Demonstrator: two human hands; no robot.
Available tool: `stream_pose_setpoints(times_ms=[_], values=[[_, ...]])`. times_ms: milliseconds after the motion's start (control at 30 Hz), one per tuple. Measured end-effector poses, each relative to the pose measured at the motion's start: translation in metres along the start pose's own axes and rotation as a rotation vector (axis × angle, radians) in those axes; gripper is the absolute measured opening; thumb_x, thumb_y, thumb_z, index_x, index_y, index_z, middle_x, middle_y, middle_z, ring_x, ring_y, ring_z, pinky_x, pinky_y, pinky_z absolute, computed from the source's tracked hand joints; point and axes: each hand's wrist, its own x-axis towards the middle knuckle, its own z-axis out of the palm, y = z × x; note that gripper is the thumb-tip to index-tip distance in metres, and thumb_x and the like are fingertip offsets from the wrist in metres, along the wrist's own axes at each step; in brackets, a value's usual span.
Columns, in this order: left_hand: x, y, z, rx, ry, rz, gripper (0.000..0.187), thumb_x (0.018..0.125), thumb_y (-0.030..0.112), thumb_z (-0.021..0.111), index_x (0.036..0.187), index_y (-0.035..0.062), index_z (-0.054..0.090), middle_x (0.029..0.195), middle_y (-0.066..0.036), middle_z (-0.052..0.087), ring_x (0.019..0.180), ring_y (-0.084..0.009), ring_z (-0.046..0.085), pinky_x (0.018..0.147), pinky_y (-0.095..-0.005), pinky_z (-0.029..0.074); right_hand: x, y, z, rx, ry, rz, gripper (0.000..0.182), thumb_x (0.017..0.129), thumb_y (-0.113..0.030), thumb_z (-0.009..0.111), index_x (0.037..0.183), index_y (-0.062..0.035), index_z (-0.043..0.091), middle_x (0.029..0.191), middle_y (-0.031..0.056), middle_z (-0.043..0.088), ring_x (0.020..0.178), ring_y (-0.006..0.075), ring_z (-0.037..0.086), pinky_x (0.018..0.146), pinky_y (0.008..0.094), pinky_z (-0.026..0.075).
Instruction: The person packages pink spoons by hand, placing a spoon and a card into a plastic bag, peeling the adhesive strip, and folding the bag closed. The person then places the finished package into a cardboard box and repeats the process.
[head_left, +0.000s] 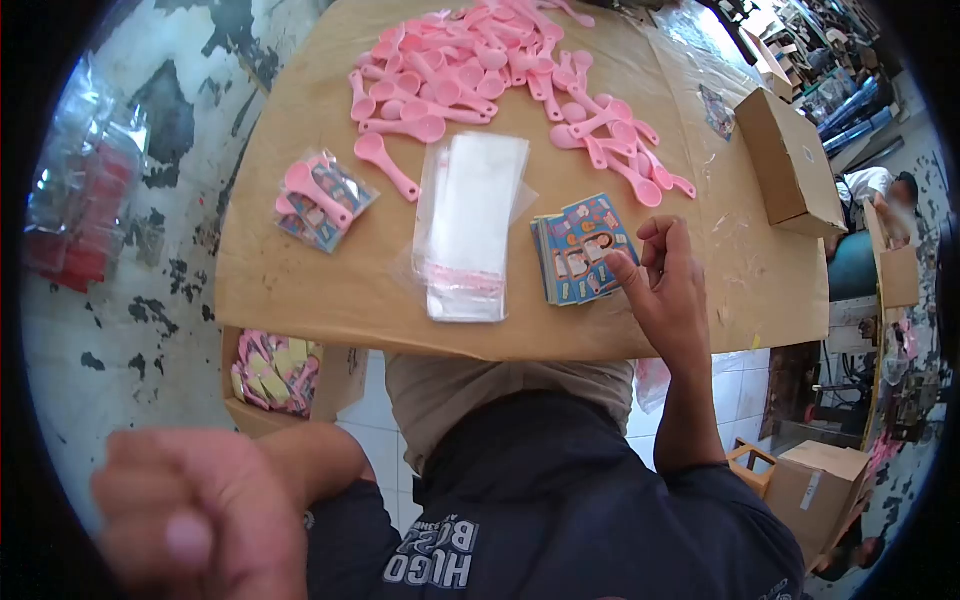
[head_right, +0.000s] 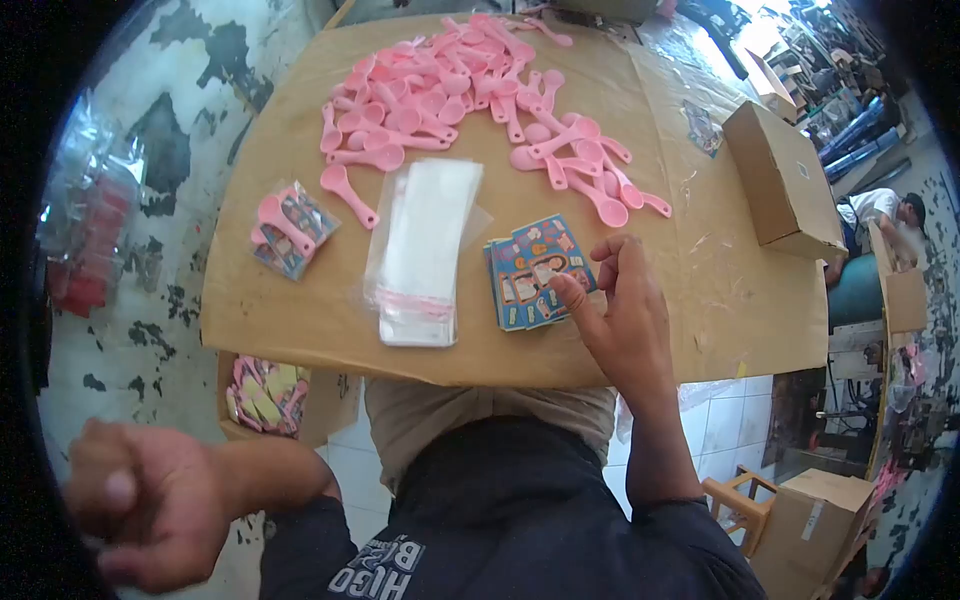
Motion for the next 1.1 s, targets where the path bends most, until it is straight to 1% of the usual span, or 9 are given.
stream_pose_setpoints(times_ms=[33, 100, 167, 233, 467, 567, 700, 833, 1100], values=[[-0.02, -0.006, -0.011, -0.141, -0.078, -0.203, 0.037, 0.103, 0.038, 0.052, 0.103, 0.0057, 0.07, 0.079, -0.01, 0.064, 0.053, -0.0162, 0.056, 0.052, -0.0295, 0.041, 0.001, 0.004, 0.002, -0.041, 0.001, 0.019, 0.045, 0.09, -0.038, 0.081, 0.107, -0.0034, 0.057, 0.081, 0.0085, 0.053, 0.072, 0.0222, 0.053, 0.066, 0.0381, 0.044], [-0.061, -0.019, 0.022, 0.133, -0.042, -0.261, 0.035, 0.102, 0.03, 0.052, 0.101, -0.0034, 0.061, 0.084, -0.01, 0.055, 0.069, -0.0174, 0.051, 0.062, -0.031, 0.041, 0.004, 0.012, 0.0, -0.115, 0.068, 0.031, 0.052, 0.088, -0.043, 0.082, 0.111, -0.0039, 0.056, 0.085, 0.0112, 0.057, 0.077, 0.0266, 0.058, 0.07, 0.0411, 0.047], [-0.069, -0.011, 0.044, 0.033, -0.436, -0.894, 0.025, 0.101, 0.021, 0.061, 0.107, -0.0025, 0.066, 0.087, -0.006, 0.063, 0.075, -0.0146, 0.057, 0.067, -0.0301, 0.046, 0.006, 0.013, 0.005, -0.181, -0.042, 0.063, 0.06, 0.086, -0.05, 0.081, 0.115, -0.0041, 0.056, 0.092, 0.0161, 0.063, 0.086, 0.033, 0.065, 0.076, 0.0438, 0.05], [-0.1, -0.032, 0.054, 0.059, -0.666, -1.034, 0.022, 0.097, 0.019, 0.072, 0.104, -0.0015, 0.068, 0.086, -0.007, 0.065, 0.065, -0.0147, 0.055, 0.061, -0.0275, 0.043, 0.01, 0.01, 0.003, -0.157, -0.085, 0.118, 0.061, 0.086, -0.053, 0.08, 0.115, -0.0038, 0.056, 0.095, 0.0175, 0.065, 0.091, 0.0347, 0.066, 0.078, 0.0445, 0.051], [-0.136, -0.048, 0.087, 0.234, -0.905, -0.994, 0.042, 0.095, 0.038, 0.074, 0.102, -0.0029, 0.07, 0.083, -0.015, 0.066, 0.073, -0.0302, 0.061, 0.07, -0.0439, 0.049, 0.013, 0.005, 0.0, -0.077, -0.087, 0.075, 0.052, 0.089, -0.045, 0.079, 0.106, -0.0034, 0.055, 0.094, 0.0164, 0.063, 0.088, 0.0334, 0.065, 0.077, 0.0452, 0.049], [-0.14, -0.051, 0.092, 0.238, -0.974, -0.972, 0.039, 0.092, 0.033, 0.077, 0.1, -0.0045, 0.07, 0.08, -0.012, 0.067, 0.07, -0.0211, 0.06, 0.068, -0.0366, 0.049, 0.013, 0.012, 0.004, -0.033, 0.04, -0.014, 0.039, 0.093, -0.034, 0.077, 0.099, -0.0023, 0.054, 0.087, 0.015, 0.061, 0.081, 0.0307, 0.063, 0.071, 0.0431, 0.048], [-0.141, -0.049, 0.095, 0.184, -0.97, -1.106, 0.034, 0.091, 0.03, 0.079, 0.09, -0.0027, 0.068, 0.075, -0.013, 0.065, 0.069, -0.027, 0.061, 0.068, -0.0414, 0.049, 0.003, 0.009, -0.001, 0.108, 0.059, 0.005, 0.03, 0.095, -0.026, 0.074, 0.1, -0.0009, 0.059, 0.081, 0.0137, 0.059, 0.072, 0.024, 0.061, 0.065, 0.039, 0.047], [-0.167, -0.062, 0.091, 0.06, -0.838, -1.043, 0.028, 0.091, 0.022, 0.077, 0.09, -0.0039, 0.066, 0.073, -0.013, 0.065, 0.064, -0.0231, 0.059, 0.064, -0.0392, 0.048, 0.001, 0.016, -0.003, 0.372, 0.191, -0.012, 0.026, 0.103, -0.025, 0.067, 0.115, -0.0021, 0.064, 0.08, 0.0029, 0.061, 0.062, 0.0088, 0.053, 0.056, 0.0302, 0.043], [-0.153, -0.048, 0.088, -0.241, -0.452, -1.334, 0.018, 0.107, 0.017, 0.059, 0.112, 0.0004, 0.053, 0.085, -0.014, 0.073, 0.069, -0.0161, 0.067, 0.063, -0.0293, 0.051, -0.01, -0.012, -0.011, 0.764, 0.047, -0.006, 0.022, 0.108, -0.021, 0.058, 0.118, -0.0017, 0.061, 0.086, -0.0014, 0.061, 0.063, 0.0037, 0.054, 0.053, 0.0202, 0.041]])
